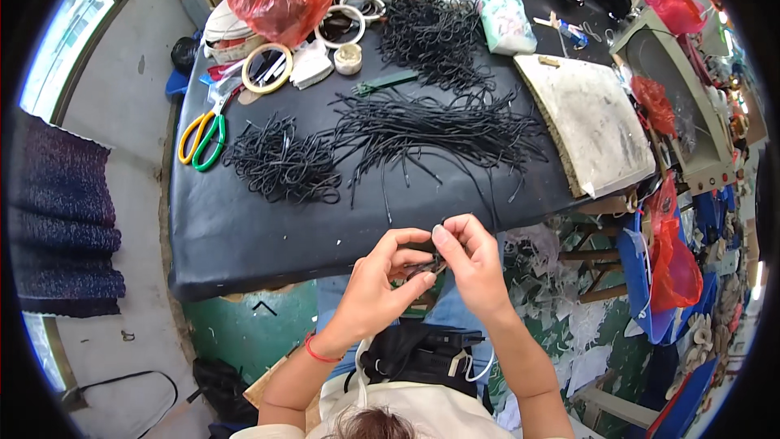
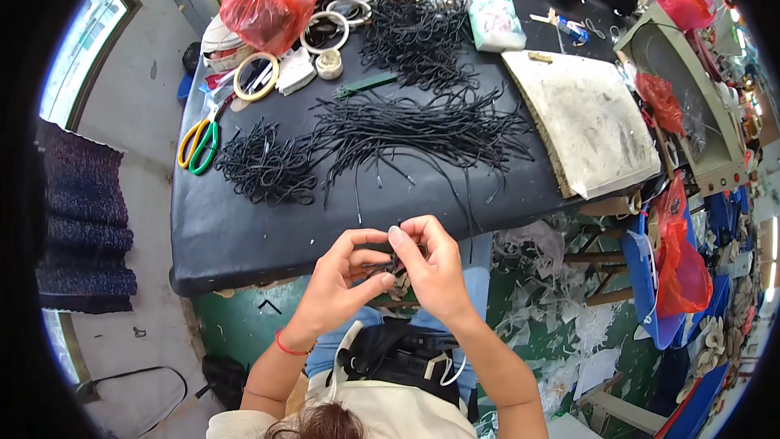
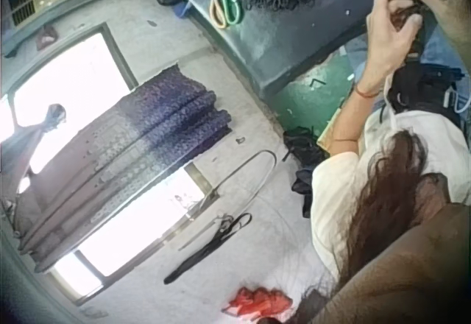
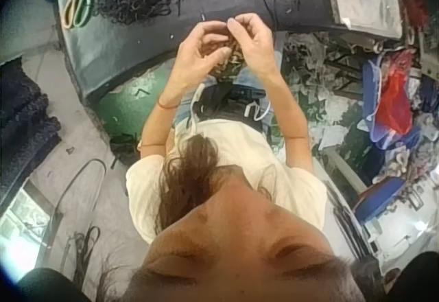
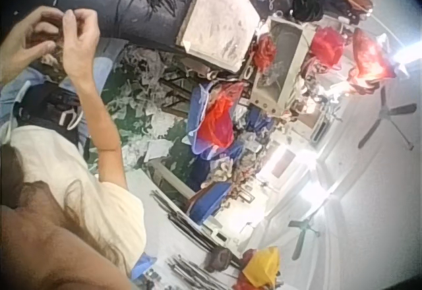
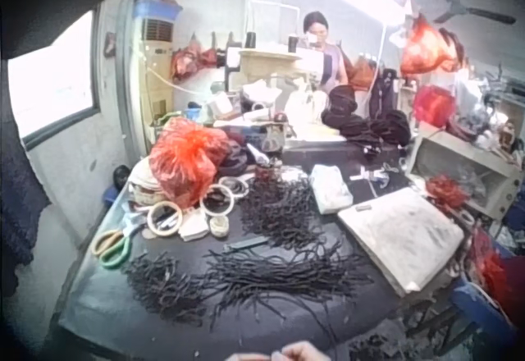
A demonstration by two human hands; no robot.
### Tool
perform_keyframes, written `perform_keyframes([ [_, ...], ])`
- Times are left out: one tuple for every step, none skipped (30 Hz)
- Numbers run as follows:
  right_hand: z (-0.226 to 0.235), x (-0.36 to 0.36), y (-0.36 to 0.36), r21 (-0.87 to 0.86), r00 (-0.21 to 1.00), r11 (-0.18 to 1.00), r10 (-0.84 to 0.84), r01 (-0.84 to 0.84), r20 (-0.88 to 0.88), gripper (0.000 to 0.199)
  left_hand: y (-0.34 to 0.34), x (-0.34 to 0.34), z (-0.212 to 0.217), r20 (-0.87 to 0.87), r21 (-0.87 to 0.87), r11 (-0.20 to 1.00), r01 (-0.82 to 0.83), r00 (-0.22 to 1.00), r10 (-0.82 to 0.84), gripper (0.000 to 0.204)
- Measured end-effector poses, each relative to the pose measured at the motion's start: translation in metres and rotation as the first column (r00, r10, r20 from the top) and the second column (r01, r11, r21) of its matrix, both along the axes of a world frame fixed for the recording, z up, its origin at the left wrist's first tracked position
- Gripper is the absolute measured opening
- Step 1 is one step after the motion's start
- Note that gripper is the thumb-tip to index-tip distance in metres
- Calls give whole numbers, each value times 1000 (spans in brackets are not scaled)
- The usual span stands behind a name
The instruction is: The person sits at a cluttered workbench and repeatedly picks up black cable ties. They manipulate each tie by hand, forming a loop and pulling the end through to create a knot. The person handles the ties one at a time, placing the finished knots back onto the pile on the table.
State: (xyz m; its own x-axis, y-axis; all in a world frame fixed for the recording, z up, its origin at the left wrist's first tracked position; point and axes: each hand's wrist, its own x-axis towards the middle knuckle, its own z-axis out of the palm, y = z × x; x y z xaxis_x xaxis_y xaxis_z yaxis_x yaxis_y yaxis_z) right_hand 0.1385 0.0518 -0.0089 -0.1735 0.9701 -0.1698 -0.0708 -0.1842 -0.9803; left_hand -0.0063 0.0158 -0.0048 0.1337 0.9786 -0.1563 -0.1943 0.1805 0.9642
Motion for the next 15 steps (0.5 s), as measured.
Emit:
perform_keyframes([
  [0,0,0,-33,999,999,3,-5,-34,15,0,0,-3,33,-62,998,17,999,-15,31],
  [-1,-2,-1,-19,1000,1000,0,0,-9,16,1,-1,-6,68,-117,993,35,997,-27,29],
  [-2,-3,-2,9,1000,1000,-8,8,3,16,1,-1,-9,108,-162,985,54,994,-37,27],
  [-3,-3,-2,28,1000,1000,-10,9,19,16,2,0,-11,76,-140,988,60,996,-50,24],
  [-4,-4,-3,45,999,998,-43,42,30,16,2,0,-12,45,-115,991,69,997,-64,22],
  [-5,-4,-3,52,999,997,-49,49,6,15,2,1,-13,-16,-147,986,85,996,-88,21],
  [-6,-4,-3,43,999,998,-52,52,-10,15,2,2,-12,-34,-123,990,67,997,-72,20],
  [-6,-5,-3,25,998,998,-58,58,-22,15,1,3,-11,-30,-55,998,29,999,-31,20],
  [-7,-5,-3,56,999,997,-49,49,-11,15,1,3,-9,-53,-33,999,1,999,-3,19],
  [-7,-5,-3,74,999,996,-44,43,5,15,1,3,-6,-81,-25,999,-27,996,25,19],
  [-6,-5,-3,100,999,994,-46,45,12,14,0,2,-2,-204,91,996,2,979,17,19],
  [-6,-5,-3,97,999,994,-47,45,15,14,-1,1,2,-329,186,981,46,944,18,19],
  [-5,-4,-2,104,998,993,-55,54,12,14,-1,0,5,-439,285,953,101,898,36,20],
  [-4,-4,-2,98,998,994,-56,54,11,15,0,-2,8,-420,238,966,98,907,12,20],
  [-2,-2,-1,63,1000,998,-11,13,-24,15,1,-4,11,-394,200,976,91,919,-5,20],
])
